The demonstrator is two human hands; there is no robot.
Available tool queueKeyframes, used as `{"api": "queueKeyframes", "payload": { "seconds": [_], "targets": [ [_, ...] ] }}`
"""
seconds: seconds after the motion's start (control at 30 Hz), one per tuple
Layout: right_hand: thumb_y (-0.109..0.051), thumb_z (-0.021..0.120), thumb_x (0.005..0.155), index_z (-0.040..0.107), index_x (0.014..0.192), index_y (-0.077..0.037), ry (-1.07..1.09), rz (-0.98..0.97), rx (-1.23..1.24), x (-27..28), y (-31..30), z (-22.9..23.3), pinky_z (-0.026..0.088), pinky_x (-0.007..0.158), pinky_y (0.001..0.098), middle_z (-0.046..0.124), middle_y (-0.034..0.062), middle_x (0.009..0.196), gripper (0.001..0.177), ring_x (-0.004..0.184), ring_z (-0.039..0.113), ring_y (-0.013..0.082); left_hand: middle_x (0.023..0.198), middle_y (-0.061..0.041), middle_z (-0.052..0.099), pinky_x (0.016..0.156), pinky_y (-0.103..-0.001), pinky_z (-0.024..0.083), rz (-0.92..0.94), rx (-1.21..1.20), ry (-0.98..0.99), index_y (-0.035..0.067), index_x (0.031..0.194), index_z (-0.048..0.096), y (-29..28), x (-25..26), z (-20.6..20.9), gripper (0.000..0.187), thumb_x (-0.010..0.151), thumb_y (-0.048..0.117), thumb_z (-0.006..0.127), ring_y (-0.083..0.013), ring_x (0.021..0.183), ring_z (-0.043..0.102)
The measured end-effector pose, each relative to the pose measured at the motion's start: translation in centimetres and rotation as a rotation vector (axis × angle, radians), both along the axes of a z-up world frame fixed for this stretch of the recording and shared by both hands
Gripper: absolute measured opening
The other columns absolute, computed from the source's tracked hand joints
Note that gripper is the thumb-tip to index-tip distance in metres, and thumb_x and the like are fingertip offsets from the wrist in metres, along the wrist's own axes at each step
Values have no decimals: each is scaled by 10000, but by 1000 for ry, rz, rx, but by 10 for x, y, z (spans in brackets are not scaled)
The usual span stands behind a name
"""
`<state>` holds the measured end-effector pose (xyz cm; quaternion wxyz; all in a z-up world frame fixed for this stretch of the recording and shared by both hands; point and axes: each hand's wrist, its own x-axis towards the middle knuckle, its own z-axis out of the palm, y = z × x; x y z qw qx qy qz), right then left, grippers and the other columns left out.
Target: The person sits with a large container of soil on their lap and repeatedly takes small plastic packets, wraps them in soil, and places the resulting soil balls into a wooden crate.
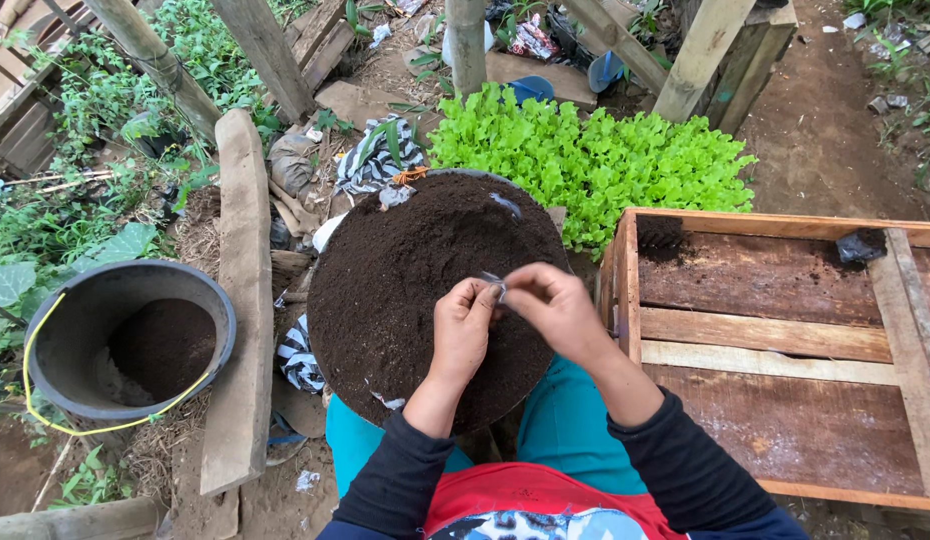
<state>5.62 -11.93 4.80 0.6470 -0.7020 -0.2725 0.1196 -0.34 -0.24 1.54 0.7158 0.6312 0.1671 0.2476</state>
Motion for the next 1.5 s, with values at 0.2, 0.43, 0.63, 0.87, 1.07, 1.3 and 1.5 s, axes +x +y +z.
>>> {"api": "queueKeyframes", "payload": {
  "seconds": [0.2,0.43,0.63,0.87,1.07,1.3,1.5],
  "targets": [
    [-119,746,719,566,1176,-86,-199,77,-214,-2,-10,3,534,771,344,559,121,1172,492,938,605,276,577,-38,570,486,-171,438,20,-198,52,56,715,634,2,3,-5,241,917,95,509,-77,528,504],
    [-67,636,776,685,879,-123,-293,-84,-180,2,-11,-5,494,720,302,651,54,831,128,808,640,229,808,-127,568,454,-181,507,-146,-218,195,-63,1080,589,9,-6,-1,275,817,14,564,-114,559,556],
    [-148,696,741,649,826,-189,-658,-164,-380,-17,13,-10,507,684,330,632,9,787,105,770,631,232,696,-66,633,634,-265,489,5,290,-96,73,796,712,26,-9,39,106,775,-13,654,-136,675,605],
    [-201,786,605,580,1106,-204,-925,-14,-990,17,58,-65,516,677,421,527,125,1030,542,981,536,382,668,-81,573,575,-300,446,134,456,24,60,939,622,52,-11,53,184,787,-32,577,-161,624,526],
    [-154,621,688,611,1107,-143,83,-65,-498,54,84,-115,503,708,395,586,130,950,419,897,603,330,860,-123,694,716,-345,521,10,615,-5,78,955,682,59,-14,56,158,876,51,548,-296,833,671],
    [-91,734,726,607,1077,-122,834,-100,504,46,53,0,587,547,452,632,166,877,374,736,668,309,975,-196,678,812,-468,506,35,593,131,27,1039,657,42,-6,51,261,790,-22,599,-389,950,626],
    [-12,683,789,657,945,-17,708,-297,654,40,71,24,589,575,442,660,198,840,159,749,679,326,663,-150,651,621,-423,494,-64,534,326,81,778,655,21,19,-1,117,780,47,543,-391,764,638]
  ]
}}
